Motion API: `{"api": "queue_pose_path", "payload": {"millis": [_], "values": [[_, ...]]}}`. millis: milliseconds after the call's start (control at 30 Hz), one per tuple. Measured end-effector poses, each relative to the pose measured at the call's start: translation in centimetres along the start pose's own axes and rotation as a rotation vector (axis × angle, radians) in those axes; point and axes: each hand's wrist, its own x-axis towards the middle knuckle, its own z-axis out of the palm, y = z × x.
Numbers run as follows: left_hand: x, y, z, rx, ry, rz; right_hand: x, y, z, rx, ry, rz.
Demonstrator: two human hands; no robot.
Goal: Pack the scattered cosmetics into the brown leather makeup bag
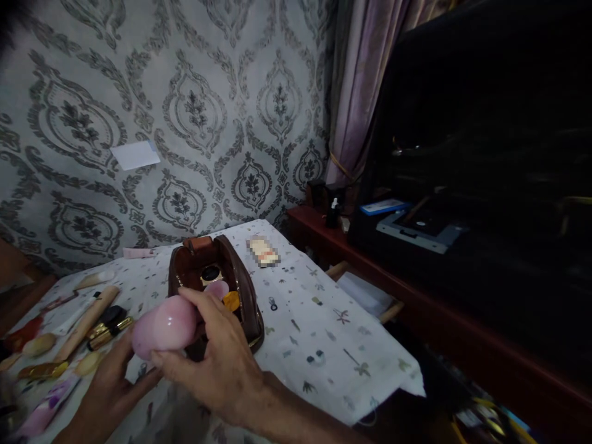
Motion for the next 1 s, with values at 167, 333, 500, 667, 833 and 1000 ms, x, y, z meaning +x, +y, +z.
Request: {"api": "queue_pose_path", "payload": {"millis": [167,333,500,667,833,1000], "values": [[0.1,0.0,0.5,-0.054,-0.053,0.078,0.4,0.0,-0.9,-0.07,-0.009,-0.031],[-0.3,-0.4,1.3,-0.063,-0.046,0.119,0.9,-0.4,-1.4,-0.132,-0.017,-0.095],[-0.3,-0.3,1.9,0.027,-0.005,0.176,1.2,-0.5,-1.6,-0.178,0.002,-0.143],[0.0,-0.2,2.2,0.108,0.004,0.204,1.7,-0.5,-1.5,-0.191,0.03,-0.16],[0.3,-0.4,2.4,0.154,0.049,0.262,2.5,-0.6,-1.8,-0.173,0.035,-0.142],[0.2,-0.5,2.5,0.167,0.04,0.269,3.5,-0.3,-2.1,-0.12,0.055,-0.114]]}}
